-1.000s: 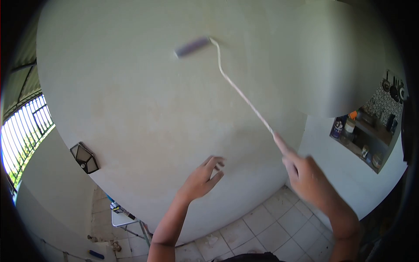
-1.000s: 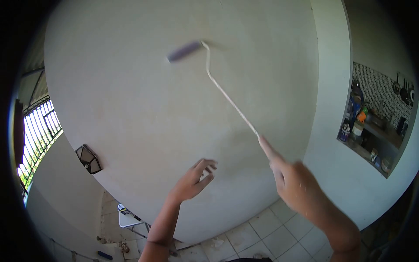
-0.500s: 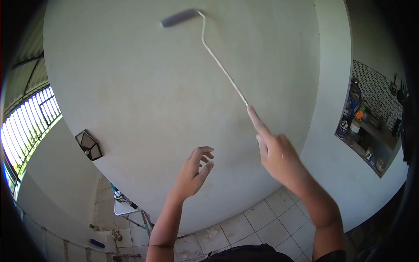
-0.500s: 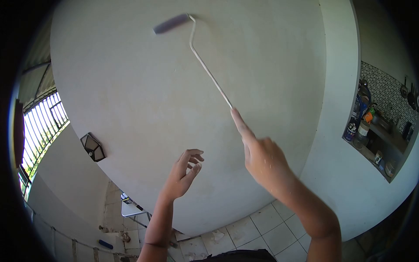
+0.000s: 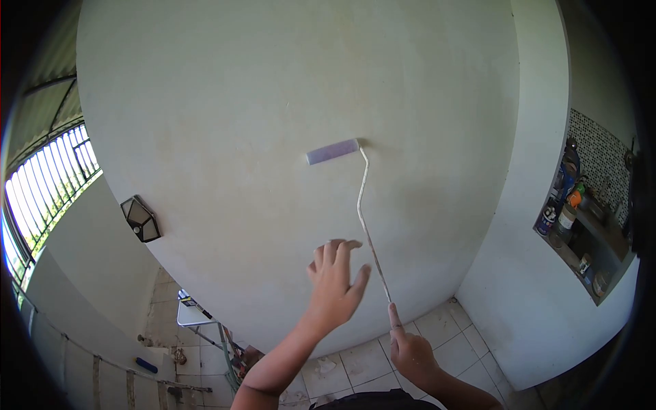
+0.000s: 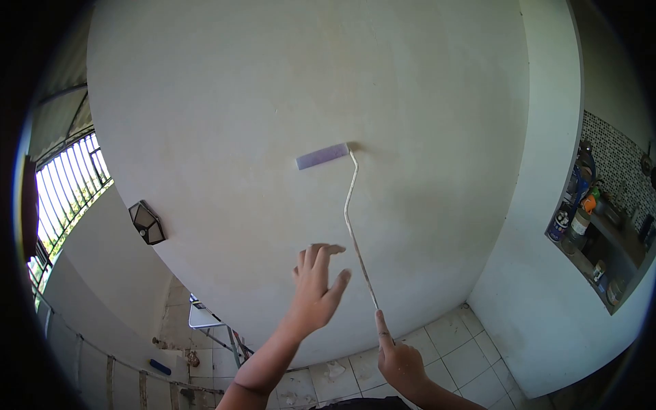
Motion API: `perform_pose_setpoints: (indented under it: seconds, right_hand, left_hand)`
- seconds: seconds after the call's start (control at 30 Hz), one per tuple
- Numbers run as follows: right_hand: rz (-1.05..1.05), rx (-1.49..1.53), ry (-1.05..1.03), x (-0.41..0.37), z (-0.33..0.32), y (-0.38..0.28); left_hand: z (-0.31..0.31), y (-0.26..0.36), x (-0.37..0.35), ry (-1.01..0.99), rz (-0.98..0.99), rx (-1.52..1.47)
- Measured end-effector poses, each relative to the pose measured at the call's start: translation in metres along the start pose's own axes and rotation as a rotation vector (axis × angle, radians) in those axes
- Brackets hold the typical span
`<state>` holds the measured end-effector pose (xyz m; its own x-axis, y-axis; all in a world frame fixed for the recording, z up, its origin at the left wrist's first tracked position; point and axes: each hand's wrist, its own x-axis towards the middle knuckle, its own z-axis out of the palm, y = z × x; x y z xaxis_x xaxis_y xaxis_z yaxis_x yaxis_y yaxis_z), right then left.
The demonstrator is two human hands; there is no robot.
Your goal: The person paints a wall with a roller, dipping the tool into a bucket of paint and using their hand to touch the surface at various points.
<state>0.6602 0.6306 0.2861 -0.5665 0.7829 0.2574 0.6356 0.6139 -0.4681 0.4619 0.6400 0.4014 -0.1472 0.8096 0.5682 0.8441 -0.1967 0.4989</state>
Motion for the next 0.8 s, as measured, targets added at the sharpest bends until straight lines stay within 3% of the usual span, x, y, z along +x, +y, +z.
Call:
perform_pose_setpoints:
  seconds: [0.13,0.2,0.33,0.5,0.63,0.8]
  right_hand:
    - [-0.032,0.044,0.076,0.02,0.007,-0.006]
    - [-0.042,0.027,0.143,0.047,0.006,-0.007]
    - [-0.159,0.029,0.328,0.133,-0.036,-0.019]
    - [-0.183,0.058,0.314,0.164,-0.063,-0.04]
    - [-0.111,0.013,0.169,0.133,-0.009,-0.004]
    - [0.081,0.129,-0.287,0.044,0.074,0.051]
  left_hand:
    - [0.081,0.007,0.042,0.273,-0.012,0.233]
    - [0.091,-0.002,0.084,0.347,0.06,0.359]
    - [0.052,0.008,0.18,0.618,0.186,0.527]
    - [0.01,0.024,0.219,0.664,0.227,0.546]
    - [0.067,-0.01,0.165,0.539,0.152,0.514]
    - [0.168,-0.056,0.043,0.288,-0.037,0.457]
